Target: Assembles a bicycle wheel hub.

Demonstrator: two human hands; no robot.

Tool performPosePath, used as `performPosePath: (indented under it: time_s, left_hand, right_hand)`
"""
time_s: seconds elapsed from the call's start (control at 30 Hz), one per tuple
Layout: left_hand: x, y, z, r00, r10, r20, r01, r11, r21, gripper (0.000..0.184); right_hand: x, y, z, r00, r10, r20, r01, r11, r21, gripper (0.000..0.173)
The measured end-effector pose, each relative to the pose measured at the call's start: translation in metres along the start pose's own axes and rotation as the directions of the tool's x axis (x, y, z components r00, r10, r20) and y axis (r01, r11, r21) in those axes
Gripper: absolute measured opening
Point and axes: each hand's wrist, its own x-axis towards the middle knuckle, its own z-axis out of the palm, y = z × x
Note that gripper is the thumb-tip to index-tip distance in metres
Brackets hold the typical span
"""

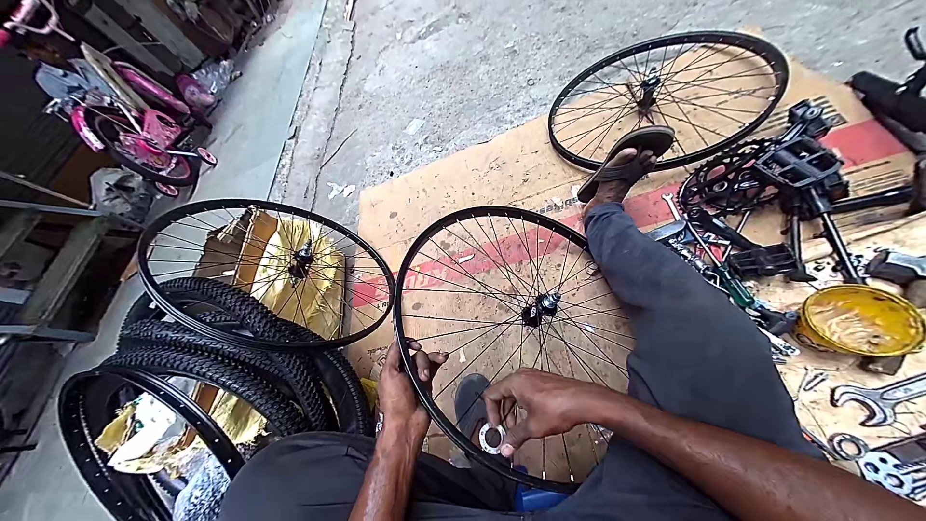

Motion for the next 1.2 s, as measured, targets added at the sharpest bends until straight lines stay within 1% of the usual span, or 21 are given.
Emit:
performPosePath:
  time_s: [0.07,0.13,0.17,0.23,0.3,0.33,0.4,0.47,0.5,0.57,0.63,0.67,0.73,0.8,0.83,0.9,0.97,1.03,1.1,1.13,1.2]
  left_hand:
    - [-0.001,0.001,0.004,1.000,-0.007,0.007,0.007,1.000,0.008,0.049]
    - [-0.001,0.000,0.006,1.000,-0.004,-0.001,0.004,1.000,0.008,0.049]
    - [-0.001,0.000,0.006,1.000,-0.002,-0.002,0.002,1.000,0.006,0.049]
    - [-0.001,0.000,0.003,1.000,0.002,0.005,-0.002,1.000,0.005,0.049]
    - [0.000,0.000,0.001,1.000,0.006,0.009,-0.006,1.000,0.006,0.050]
    - [-0.001,0.000,0.001,1.000,0.002,0.008,-0.002,1.000,0.004,0.049]
    - [-0.001,0.001,0.003,1.000,-0.008,0.004,0.008,1.000,0.000,0.048]
    - [-0.001,0.001,0.005,1.000,-0.004,0.005,0.004,1.000,-0.004,0.048]
    - [-0.001,0.001,0.005,1.000,-0.001,0.007,0.001,1.000,-0.006,0.048]
    - [-0.002,0.001,0.003,1.000,0.005,0.009,-0.004,1.000,-0.008,0.048]
    - [-0.001,0.001,0.002,1.000,0.009,0.011,-0.009,1.000,-0.004,0.048]
    - [-0.002,0.001,0.001,1.000,0.006,0.013,-0.006,1.000,-0.001,0.048]
    - [-0.002,0.001,0.003,1.000,-0.003,0.014,0.003,1.000,-0.003,0.049]
    - [-0.002,0.001,0.005,1.000,-0.004,0.013,0.004,1.000,-0.005,0.049]
    - [-0.002,0.001,0.004,1.000,-0.001,0.012,0.001,1.000,-0.006,0.049]
    - [-0.002,0.000,0.002,1.000,0.008,0.022,-0.007,1.000,-0.010,0.048]
    - [-0.001,0.000,0.002,1.000,0.011,0.021,-0.011,1.000,-0.002,0.048]
    - [-0.003,0.000,0.003,1.000,0.009,0.016,-0.009,1.000,0.009,0.048]
    - [-0.002,0.001,0.006,1.000,0.005,0.009,-0.005,1.000,-0.005,0.049]
    - [-0.002,0.001,0.006,1.000,0.004,0.008,-0.004,1.000,-0.008,0.048]
    - [-0.002,0.001,0.004,1.000,0.004,0.006,-0.004,1.000,-0.007,0.048]
  right_hand:
    - [0.007,-0.005,0.016,0.990,0.081,-0.118,-0.102,0.978,-0.179,0.032]
    - [0.012,-0.007,0.022,0.993,0.048,-0.112,-0.083,0.941,-0.328,0.023]
    - [0.012,-0.007,0.016,0.999,0.031,-0.036,-0.041,0.948,-0.316,0.026]
    - [0.005,-0.001,-0.001,0.992,-0.060,0.109,0.077,0.984,-0.158,0.042]
    - [0.000,0.005,-0.004,0.992,-0.091,0.086,0.093,0.996,-0.012,0.039]
    - [0.000,0.003,0.001,0.999,-0.039,0.026,0.039,0.999,-0.027,0.035]
    - [0.006,-0.003,0.017,0.993,0.040,-0.110,-0.063,0.974,-0.218,0.024]
    - [0.010,-0.005,0.022,0.995,0.007,-0.103,-0.042,0.936,-0.349,0.016]
    - [0.009,-0.005,0.015,0.999,-0.012,-0.039,-0.001,0.947,-0.322,0.018]
    - [0.004,-0.002,-0.001,0.994,-0.064,0.085,0.076,0.985,-0.155,0.034]
    - [0.000,0.002,-0.001,0.998,-0.054,0.043,0.055,0.998,-0.028,0.036]
    - [0.001,-0.001,0.005,1.000,0.007,-0.025,-0.008,0.999,-0.047,0.035]
    - [0.008,-0.006,0.020,0.989,0.059,-0.132,-0.089,0.969,-0.232,0.027]
    - [0.011,-0.007,0.024,0.994,0.030,-0.106,-0.066,0.930,-0.362,0.019]
    - [0.010,-0.008,0.018,0.999,0.021,-0.036,-0.032,0.940,-0.338,0.022]
    - [0.002,-0.005,0.002,0.995,-0.010,0.100,0.028,0.982,-0.187,0.040]
    - [-0.002,-0.002,0.000,0.999,-0.009,0.052,0.013,0.998,-0.063,0.040]
    - [0.003,-0.004,0.014,0.995,0.062,-0.073,-0.073,0.984,-0.161,0.031]
    - [0.009,-0.008,0.025,0.991,0.043,-0.125,-0.082,0.940,-0.331,0.022]
    - [0.009,-0.009,0.023,0.996,0.031,-0.081,-0.058,0.937,-0.345,0.023]
    - [0.004,-0.007,0.008,0.998,-0.022,0.061,0.035,0.976,-0.217,0.035]
